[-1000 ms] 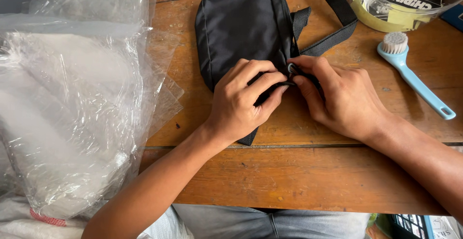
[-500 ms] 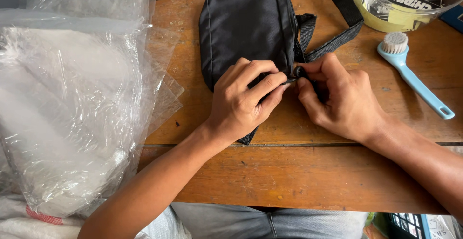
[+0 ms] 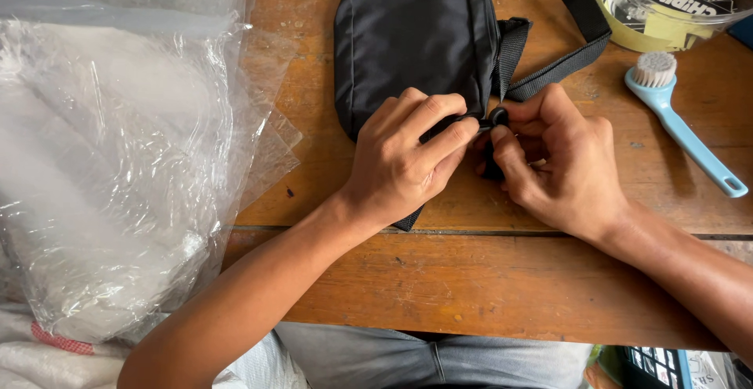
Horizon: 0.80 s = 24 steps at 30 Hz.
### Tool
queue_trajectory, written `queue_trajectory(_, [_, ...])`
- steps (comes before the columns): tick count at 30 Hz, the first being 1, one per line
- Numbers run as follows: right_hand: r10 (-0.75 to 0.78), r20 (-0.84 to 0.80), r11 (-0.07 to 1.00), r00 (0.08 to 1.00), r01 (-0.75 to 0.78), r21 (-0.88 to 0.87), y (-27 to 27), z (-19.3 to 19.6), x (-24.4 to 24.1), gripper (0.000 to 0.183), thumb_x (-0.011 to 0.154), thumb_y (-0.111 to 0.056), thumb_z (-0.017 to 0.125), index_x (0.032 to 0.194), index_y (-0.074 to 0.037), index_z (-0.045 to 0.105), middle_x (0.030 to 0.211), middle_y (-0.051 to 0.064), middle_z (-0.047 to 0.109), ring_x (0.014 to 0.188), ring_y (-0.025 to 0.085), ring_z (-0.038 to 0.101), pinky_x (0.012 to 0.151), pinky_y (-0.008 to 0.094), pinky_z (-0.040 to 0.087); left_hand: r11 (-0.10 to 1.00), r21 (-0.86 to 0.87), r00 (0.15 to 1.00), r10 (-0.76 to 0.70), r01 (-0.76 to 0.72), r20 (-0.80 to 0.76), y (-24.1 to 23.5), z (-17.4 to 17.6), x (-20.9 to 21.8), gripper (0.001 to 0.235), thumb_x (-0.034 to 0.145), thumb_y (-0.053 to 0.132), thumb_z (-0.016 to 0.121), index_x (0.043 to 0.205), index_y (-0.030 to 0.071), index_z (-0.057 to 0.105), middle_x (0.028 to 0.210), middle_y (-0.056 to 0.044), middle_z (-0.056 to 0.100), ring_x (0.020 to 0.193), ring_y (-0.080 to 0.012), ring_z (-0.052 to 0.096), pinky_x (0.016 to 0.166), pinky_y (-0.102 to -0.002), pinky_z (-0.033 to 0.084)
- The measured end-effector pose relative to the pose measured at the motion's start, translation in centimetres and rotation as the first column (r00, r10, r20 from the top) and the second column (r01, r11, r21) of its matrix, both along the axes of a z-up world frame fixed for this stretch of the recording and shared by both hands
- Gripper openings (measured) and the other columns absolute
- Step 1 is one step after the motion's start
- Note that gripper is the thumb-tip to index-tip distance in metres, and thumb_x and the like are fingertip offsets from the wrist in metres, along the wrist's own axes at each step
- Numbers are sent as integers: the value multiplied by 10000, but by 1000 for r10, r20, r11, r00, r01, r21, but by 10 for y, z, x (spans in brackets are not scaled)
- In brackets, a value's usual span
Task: The person attaches a strap to a black bag using a metal clasp, then places a sticker inside the bag. They use a brush to clean the bag's surface and attach a small chain to the zipper pull.
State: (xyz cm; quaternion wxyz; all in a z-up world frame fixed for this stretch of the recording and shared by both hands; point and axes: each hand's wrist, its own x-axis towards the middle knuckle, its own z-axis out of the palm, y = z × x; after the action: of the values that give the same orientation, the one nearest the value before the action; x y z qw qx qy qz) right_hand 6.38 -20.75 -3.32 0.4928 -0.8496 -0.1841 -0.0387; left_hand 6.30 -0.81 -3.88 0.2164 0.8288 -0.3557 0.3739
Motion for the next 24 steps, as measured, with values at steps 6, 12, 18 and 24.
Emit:
queue_trajectory(6, [-7, -145, 995, 989, 21, 94, 1, 6, -3, 161, 1010, -28, 612, 989, -21, 452, 773, 126, 759, 506, 172, 734, 405, 212, 551, 1000, 18, 999, -5, 5, 35, 0, -1, 0, 95, 1001, -34, 683, 1005, 60, 664, 1084, -96, 643, 828, -265, 582, 677, -375, 440])
queue_trajectory(12, [108, -317, 926, 942, 21, 376, -1, 0, -1, 133, 1035, 2, 531, 1020, -14, 400, 787, 236, 687, 751, 308, 800, 524, 350, 698, 1000, 11, 997, -20, 19, 78, -2, 0, 0, 106, 1037, 2, 591, 981, 36, 674, 1093, -115, 645, 821, -272, 591, 665, -396, 437])
queue_trajectory(18, [96, -328, 920, 940, 42, 389, -6, -10, 0, 161, 1041, -19, 556, 1055, -27, 396, 727, 153, 601, 634, 287, 738, 536, 350, 689, 1000, 1, 994, -18, 18, 105, -2, -2, 1, 79, 1034, 9, 627, 982, 52, 668, 1101, -99, 648, 814, -261, 598, 662, -395, 443])
queue_trajectory(24, [75, -197, 943, 977, -6, 331, -2, -9, -9, 195, 1047, 25, 566, 1063, 6, 372, 720, 189, 617, 641, 267, 744, 589, 335, 698, 1000, -18, 987, -22, 25, 159, -2, 3, 1, 148, 1039, 8, 600, 910, 61, 647, 1062, -94, 660, 804, -255, 601, 662, -385, 459])
